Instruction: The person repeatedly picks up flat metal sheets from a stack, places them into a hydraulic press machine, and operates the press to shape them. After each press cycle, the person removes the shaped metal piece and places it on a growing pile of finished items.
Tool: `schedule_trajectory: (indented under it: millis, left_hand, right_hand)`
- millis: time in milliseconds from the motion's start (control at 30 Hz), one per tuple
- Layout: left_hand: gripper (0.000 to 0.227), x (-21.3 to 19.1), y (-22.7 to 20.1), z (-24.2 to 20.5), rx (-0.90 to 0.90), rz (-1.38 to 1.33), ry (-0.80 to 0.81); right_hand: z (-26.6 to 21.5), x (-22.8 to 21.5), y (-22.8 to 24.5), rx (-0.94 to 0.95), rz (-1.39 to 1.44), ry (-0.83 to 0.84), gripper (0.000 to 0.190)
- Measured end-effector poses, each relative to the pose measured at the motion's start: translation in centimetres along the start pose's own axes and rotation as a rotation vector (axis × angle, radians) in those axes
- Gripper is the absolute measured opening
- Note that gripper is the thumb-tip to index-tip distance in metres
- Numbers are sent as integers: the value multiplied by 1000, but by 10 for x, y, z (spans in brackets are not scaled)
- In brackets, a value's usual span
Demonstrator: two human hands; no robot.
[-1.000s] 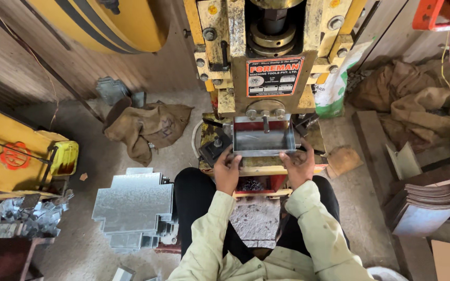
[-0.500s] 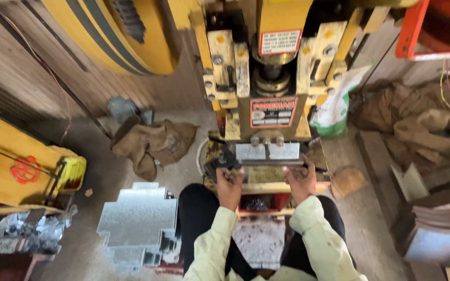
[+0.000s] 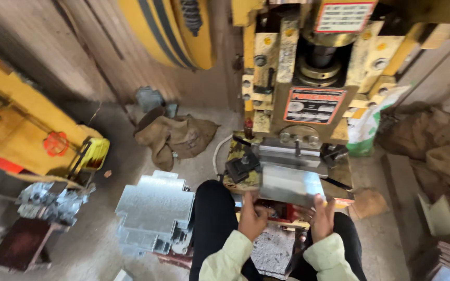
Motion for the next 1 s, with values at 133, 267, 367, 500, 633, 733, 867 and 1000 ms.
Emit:
schedule_trajectory:
  millis: [133,267,367,500,633,733,867,1000]
  left_hand:
    - [59,7,74,-53,-203,-360,-65]
    - [38,24,108,-54,-514,-477,-51]
    - [40,29,108,-55,-456,-425,22]
    - [56,28,85,-59,-337,-348,116]
    - [56,-30,11,-28,74,82,-60]
    - [56,-79,-40,-2,387,395,-185]
    - [37,-166,-30,41,194,639,-313]
    - [47,-247,5,78,113,1055,-257]
  right_hand:
    - [0,-18,-28,-127,54,-62,37]
    - [-11,14,-69,-89,-136,-1,33]
    - [-52,78,-111,147,-176,158,37]
    - [-174,166,-124,26,-570,1013,54]
    - [-248,175,-127,527,-665,1570,61]
    - [-236,175,-121,578,-454,1510,60]
    - [-178,149,-118,510,-470,1294,58]
    - [-133,112,-128,503,-542,1021,55]
Point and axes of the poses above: each hand's wrist, its own z-axis towards the middle knuckle, its own x-axis out of the palm, y = z × x, the point moved 6 cm from there along z, towards the middle knuckle, and after that the axes turned 8 degrees about x, right-handed, at the moved point
